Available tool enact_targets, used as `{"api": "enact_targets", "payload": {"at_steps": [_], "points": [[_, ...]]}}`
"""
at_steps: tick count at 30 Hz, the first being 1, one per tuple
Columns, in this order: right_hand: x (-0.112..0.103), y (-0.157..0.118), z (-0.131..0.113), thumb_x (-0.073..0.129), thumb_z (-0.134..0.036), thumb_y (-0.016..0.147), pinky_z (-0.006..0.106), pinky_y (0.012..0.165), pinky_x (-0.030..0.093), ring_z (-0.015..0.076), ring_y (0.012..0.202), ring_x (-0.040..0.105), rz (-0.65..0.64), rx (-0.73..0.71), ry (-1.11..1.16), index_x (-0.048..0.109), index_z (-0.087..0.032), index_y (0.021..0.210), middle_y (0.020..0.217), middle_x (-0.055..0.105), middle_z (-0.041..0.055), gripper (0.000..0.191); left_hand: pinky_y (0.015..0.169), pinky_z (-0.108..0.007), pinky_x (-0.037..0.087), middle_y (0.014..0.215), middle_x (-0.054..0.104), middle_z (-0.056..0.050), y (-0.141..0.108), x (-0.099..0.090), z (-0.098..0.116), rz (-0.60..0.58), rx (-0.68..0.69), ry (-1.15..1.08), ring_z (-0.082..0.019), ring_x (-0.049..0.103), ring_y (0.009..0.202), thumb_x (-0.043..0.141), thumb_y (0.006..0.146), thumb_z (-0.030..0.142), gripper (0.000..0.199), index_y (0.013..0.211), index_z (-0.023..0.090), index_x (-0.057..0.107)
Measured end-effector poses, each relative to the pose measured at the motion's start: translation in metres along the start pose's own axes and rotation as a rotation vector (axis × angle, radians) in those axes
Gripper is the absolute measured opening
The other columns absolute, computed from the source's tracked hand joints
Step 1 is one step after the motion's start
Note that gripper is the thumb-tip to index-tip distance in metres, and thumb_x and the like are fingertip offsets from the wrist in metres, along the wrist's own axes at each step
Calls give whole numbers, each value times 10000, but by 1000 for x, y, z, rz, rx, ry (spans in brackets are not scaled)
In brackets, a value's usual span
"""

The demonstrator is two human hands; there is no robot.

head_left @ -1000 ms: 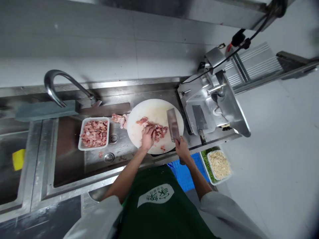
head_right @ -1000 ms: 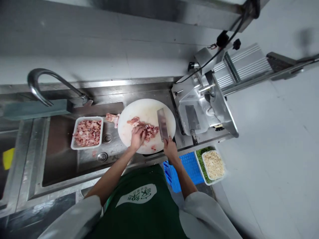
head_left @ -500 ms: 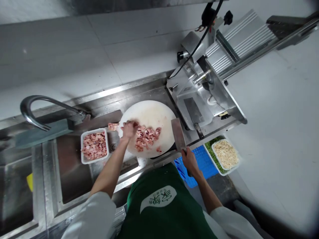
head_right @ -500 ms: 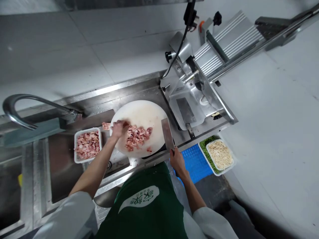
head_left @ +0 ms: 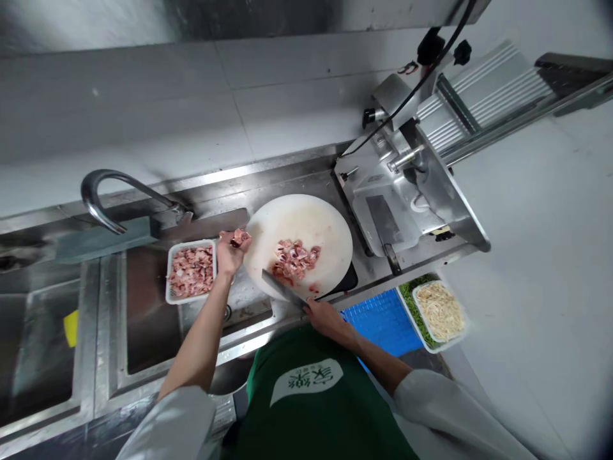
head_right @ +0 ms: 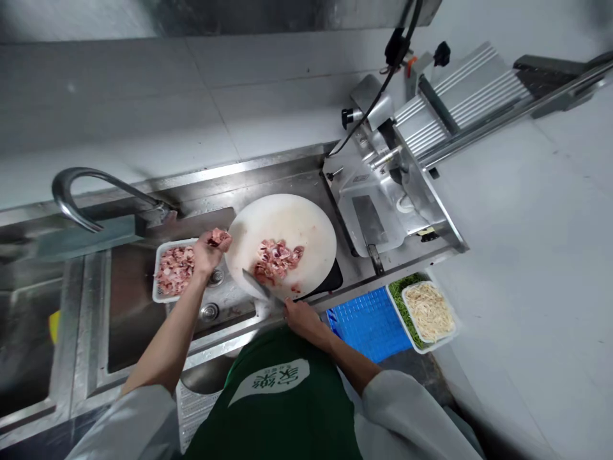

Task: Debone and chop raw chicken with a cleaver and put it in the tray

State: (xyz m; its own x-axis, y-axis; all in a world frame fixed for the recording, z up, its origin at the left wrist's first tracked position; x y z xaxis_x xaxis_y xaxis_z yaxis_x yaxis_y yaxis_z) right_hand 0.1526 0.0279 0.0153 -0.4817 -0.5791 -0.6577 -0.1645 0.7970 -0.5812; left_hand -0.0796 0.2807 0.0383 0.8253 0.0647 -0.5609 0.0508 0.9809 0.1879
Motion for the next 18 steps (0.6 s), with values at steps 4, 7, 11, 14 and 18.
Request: {"api": "enact_targets", "payload": {"at_steps": [4,7,11,14,18], "points": [[-13,24,12,355,-315,1069,310,831,462,272,1000,702,117,150,-7,549,-107,1302,1063,731,156,367,879,-355,512,1013,610,-73,-64,20,15,32,135,41,-199,583,942,583,875,186,108,956,175,653],[-21,28,12,354,-299,1069,310,807,466,279,976,711,138,183,-51,549,-91,1304,1033,734,168,370,966,-400,517,1122,620,-90,-119,59,22,-141,201,-15,-228,602,1081,505,886,133,278,1093,213,674],[-38,24,-13,367,-263,1062,296,771,467,276,951,717,146,136,-129,573,-95,1270,997,739,171,337,1012,-461,497,1172,636,-118,-157,45,14,-17,188,24,-266,590,1143,506,910,163,289,1133,204,685],[-73,19,-49,344,-298,1069,301,750,475,278,894,719,266,67,-184,589,-110,1241,937,745,158,353,954,-433,519,1095,637,-114,-170,5,-3,197,61,53,-253,615,1060,528,922,223,232,1076,178,696],[-108,22,-95,288,-342,1081,312,791,493,280,931,716,502,-41,-174,524,-86,1347,1021,737,187,439,896,-374,532,1011,629,-88,-189,-28,-19,329,-36,57,-209,633,968,538,927,242,196,1006,172,703]]}}
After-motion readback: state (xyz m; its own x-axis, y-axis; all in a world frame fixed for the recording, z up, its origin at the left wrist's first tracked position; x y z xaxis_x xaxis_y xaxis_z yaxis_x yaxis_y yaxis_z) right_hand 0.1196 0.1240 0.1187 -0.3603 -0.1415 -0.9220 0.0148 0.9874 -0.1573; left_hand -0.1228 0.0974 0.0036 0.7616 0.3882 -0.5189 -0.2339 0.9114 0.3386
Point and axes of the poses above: each hand's wrist, its own y-axis towards the middle knuckle, its own x-axis out of the palm, z = x × y, the point moved 8 cm from there along y, towards the middle knuckle
